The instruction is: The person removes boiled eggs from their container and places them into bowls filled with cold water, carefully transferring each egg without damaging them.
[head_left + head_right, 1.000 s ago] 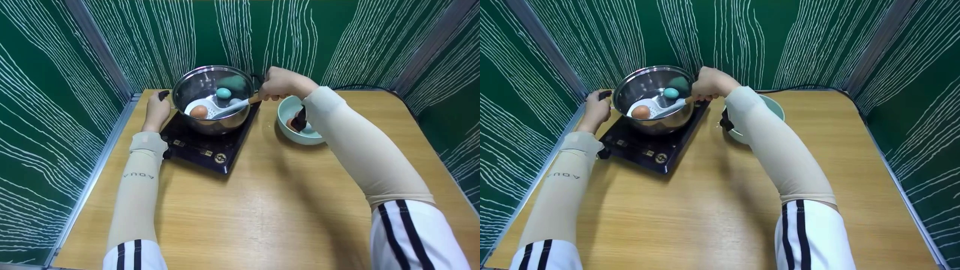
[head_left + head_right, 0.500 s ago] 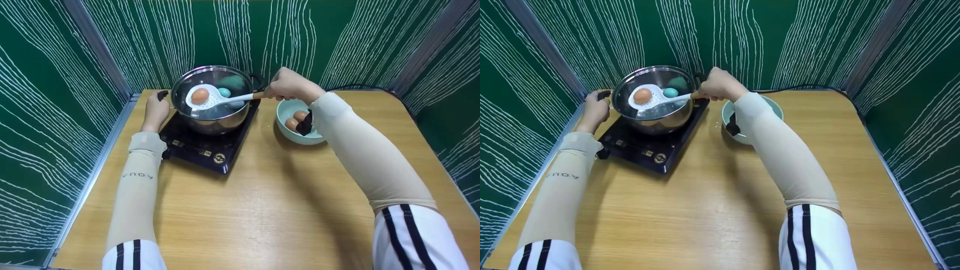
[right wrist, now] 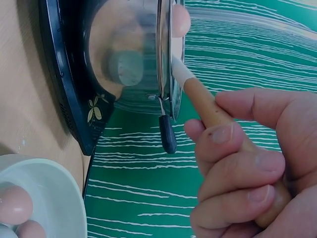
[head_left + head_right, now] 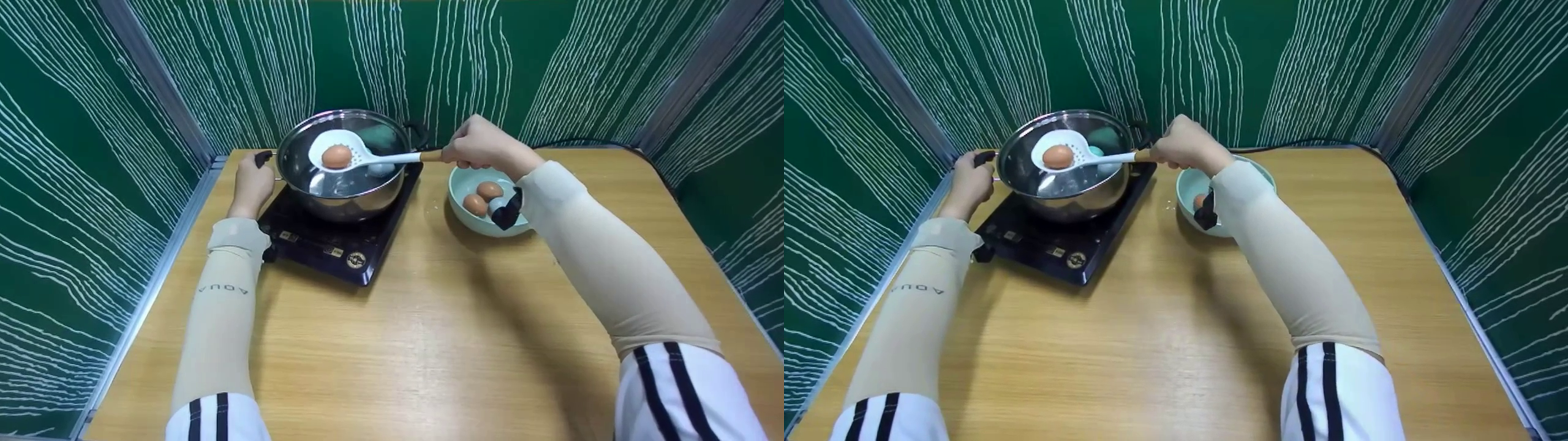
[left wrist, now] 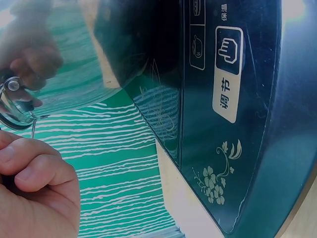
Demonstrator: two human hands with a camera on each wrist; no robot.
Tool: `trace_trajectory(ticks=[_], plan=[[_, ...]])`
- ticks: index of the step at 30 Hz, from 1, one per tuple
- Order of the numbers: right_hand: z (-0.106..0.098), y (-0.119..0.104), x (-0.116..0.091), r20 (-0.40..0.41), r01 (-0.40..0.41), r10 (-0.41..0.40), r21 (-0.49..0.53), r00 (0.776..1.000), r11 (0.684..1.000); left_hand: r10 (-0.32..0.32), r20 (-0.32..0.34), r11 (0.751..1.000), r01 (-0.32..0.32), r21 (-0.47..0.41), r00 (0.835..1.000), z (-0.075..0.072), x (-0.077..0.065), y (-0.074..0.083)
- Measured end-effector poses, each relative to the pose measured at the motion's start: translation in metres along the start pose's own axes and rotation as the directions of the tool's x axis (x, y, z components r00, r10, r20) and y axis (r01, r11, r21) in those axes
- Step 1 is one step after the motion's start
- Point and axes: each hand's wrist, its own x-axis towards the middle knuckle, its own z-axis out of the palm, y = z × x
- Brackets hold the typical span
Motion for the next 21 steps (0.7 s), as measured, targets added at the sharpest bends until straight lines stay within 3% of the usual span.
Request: trace_trajectory(ticks=[11, 21], plan=[[-0.007, -0.001, -0.015, -0.049, -0.05, 0.05, -0.005, 0.998, 0.999, -0.019, 0.019, 1.0, 0.019, -0.007, 1.0, -0.003, -0.002, 0.001], [-0.017, 0.007, -0.027, -0.068, -0.059, 0.059, -0.008, 0.996, 0.998, 0.012, -0.001, 1.0, -0.012, 0.004, 1.0, -0.002, -0.001, -0.001]])
